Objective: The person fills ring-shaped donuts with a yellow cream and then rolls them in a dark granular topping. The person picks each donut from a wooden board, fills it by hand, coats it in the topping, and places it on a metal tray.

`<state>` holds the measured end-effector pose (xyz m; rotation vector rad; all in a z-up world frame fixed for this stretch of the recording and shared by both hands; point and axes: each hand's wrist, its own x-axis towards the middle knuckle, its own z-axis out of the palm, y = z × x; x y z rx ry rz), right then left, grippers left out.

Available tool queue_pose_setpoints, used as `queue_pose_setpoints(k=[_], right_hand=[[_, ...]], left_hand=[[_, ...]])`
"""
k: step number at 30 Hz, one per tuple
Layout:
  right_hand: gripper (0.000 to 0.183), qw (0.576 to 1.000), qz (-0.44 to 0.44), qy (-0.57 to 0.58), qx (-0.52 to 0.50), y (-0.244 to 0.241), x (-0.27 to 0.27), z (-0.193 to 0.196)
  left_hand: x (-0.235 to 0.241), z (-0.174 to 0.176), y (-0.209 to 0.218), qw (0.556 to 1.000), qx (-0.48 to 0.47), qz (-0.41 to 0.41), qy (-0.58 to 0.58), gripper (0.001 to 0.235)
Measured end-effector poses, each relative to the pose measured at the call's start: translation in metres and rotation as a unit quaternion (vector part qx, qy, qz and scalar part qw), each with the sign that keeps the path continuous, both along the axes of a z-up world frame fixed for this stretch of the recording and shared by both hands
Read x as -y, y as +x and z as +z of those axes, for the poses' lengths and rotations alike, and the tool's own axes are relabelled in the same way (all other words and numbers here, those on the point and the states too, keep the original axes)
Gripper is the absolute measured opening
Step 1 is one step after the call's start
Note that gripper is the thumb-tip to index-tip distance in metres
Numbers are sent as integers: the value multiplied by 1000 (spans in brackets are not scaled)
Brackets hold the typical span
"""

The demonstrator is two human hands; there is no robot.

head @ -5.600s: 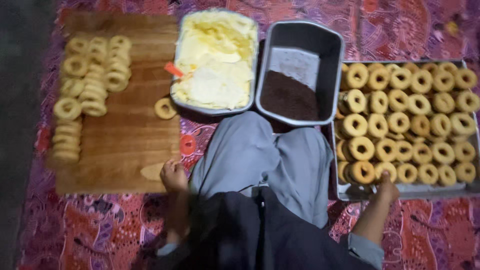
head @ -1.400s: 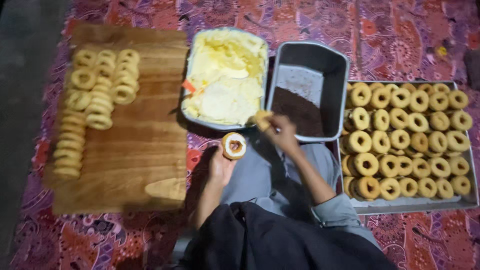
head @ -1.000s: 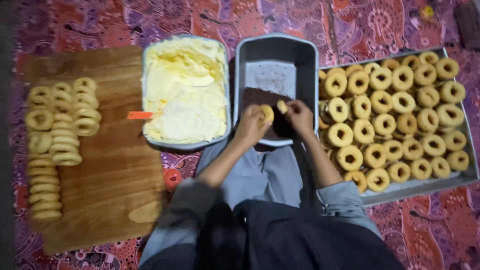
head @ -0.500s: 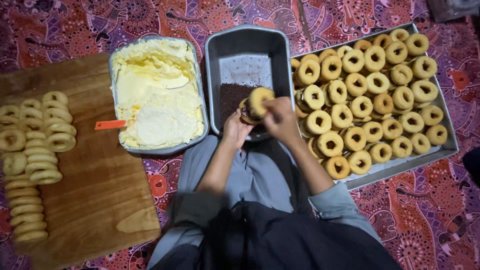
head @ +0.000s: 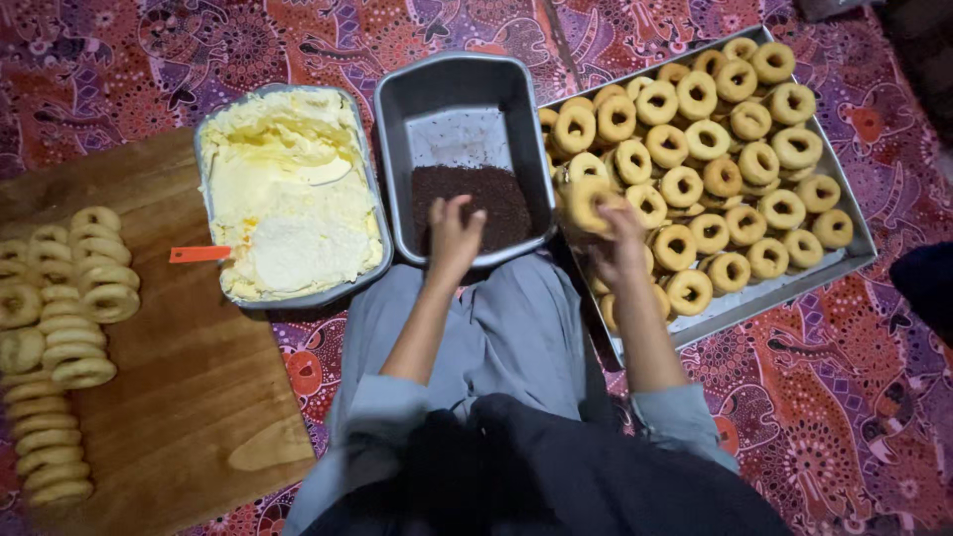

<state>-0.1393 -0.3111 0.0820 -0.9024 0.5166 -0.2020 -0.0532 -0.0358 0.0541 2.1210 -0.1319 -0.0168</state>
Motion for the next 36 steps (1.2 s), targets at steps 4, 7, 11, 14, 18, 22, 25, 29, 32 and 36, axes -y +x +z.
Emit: queue_pose_setpoints(k=[4, 7, 11, 14, 18, 22, 25, 29, 32, 36], right_hand=[[25, 983, -171, -41, -53, -65, 124, -21], [14, 974, -222, -39, 12, -86, 194, -41], [18, 972, -207, 6, -107, -74, 229, -58], [28, 969, -169, -30, -178, -56, 222, -54], [45, 929, -148, -193, -280, -48, 204, -34], [55, 837, -142, -424, -317, -60, 187, -14], [46, 695, -215, -652, -214, -68, 177, 2], [27, 758, -318, -553, -138, -78, 147, 19], [33, 782, -325, -515, -129, -70, 106, 22], [43, 831, -289, -462, -108, -57, 49, 27]], left_hand=[[-70, -25, -33, 995, 25, 67, -72, 33], [-131, -51, -74, 967, 33, 130, -218, 32], [-200, -65, -135, 911, -92, 297, -271, 25], [-239, -56, -169, 891, -65, 350, -281, 19], [-282, -48, -206, 850, -43, 411, -326, 18], [-329, -71, -241, 797, -57, 475, -369, 23], [-376, -96, -258, 834, 33, 492, -250, 17], [-470, -99, -260, 760, -40, 648, -6, 35], [-556, -77, -238, 687, -123, 714, 58, 56], [-627, -60, -214, 676, -86, 732, 27, 73]])
